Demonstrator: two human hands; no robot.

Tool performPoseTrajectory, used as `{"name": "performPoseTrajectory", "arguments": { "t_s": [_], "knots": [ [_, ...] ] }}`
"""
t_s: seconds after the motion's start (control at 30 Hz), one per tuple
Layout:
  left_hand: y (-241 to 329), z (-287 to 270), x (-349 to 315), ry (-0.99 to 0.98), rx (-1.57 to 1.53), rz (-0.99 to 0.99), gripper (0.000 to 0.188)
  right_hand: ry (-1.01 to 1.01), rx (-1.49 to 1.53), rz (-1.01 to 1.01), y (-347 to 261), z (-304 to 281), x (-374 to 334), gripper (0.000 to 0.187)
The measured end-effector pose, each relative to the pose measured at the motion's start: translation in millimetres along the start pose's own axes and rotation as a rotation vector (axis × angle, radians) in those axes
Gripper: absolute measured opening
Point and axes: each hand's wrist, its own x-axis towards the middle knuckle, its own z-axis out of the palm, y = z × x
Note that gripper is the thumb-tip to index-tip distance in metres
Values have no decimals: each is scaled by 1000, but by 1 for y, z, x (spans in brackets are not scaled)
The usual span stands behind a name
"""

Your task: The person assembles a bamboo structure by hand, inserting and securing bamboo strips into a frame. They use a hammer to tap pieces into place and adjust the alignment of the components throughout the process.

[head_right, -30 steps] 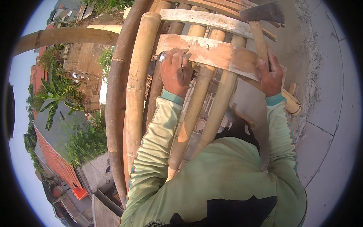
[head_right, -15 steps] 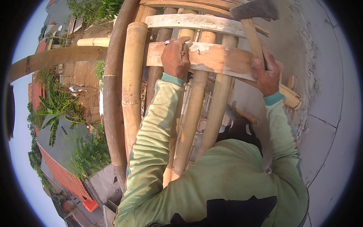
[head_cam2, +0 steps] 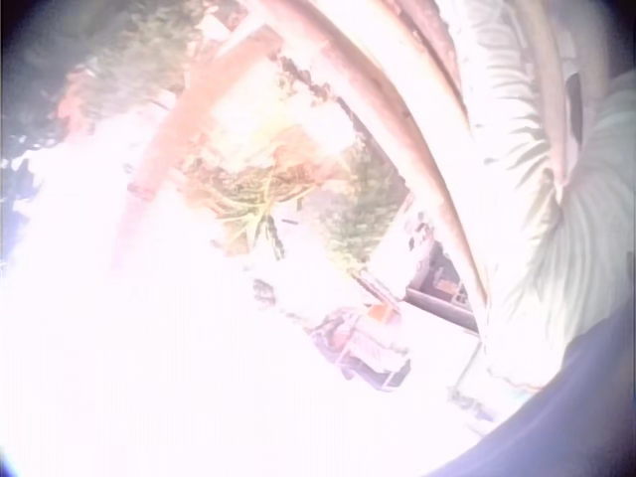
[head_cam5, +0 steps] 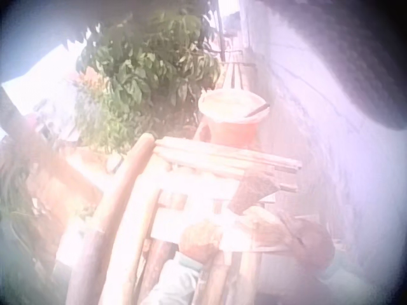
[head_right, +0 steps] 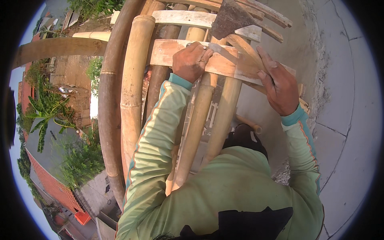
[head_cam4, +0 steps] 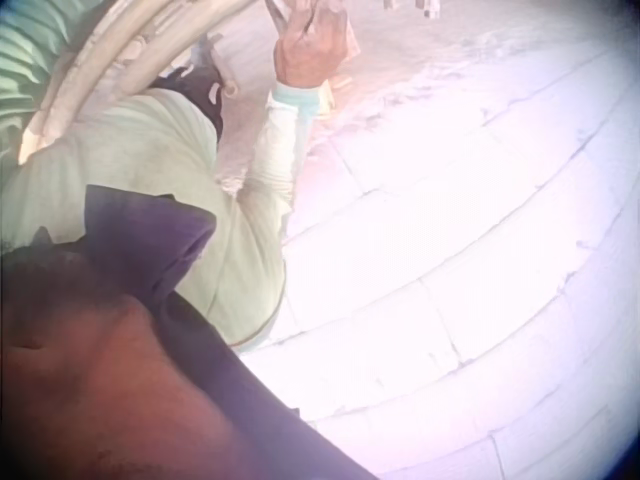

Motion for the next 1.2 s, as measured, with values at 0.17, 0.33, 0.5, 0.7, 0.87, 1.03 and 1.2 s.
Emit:
{"name": "performPoseTrajectory", "arguments": {
  "t_s": [0.17,0.33,0.5,0.7,0.87,1.03,1.2],
  "knots": [
    [-11,3,-5,30,-22,63,13,122,116,-135,-49,-19,22,56],
    [-10,-1,-3,-11,-1,42,15,-292,-224,-34,-41,-32,21,56],
    [-9,-8,-6,84,-246,-136,19,185,202,-158,-55,-43,27,54],
    [-9,-15,0,210,-542,-410,31,-385,-193,-29,-51,-35,36,52],
    [-13,-11,-3,248,-447,-368,33,168,-89,-302,-65,-49,57,46],
    [-17,-11,-8,254,-420,-417,39,311,263,-284,-65,-57,38,45],
    [-10,-7,-7,284,-529,-492,46,-359,-167,-107,-39,-31,32,60]
  ]
}}
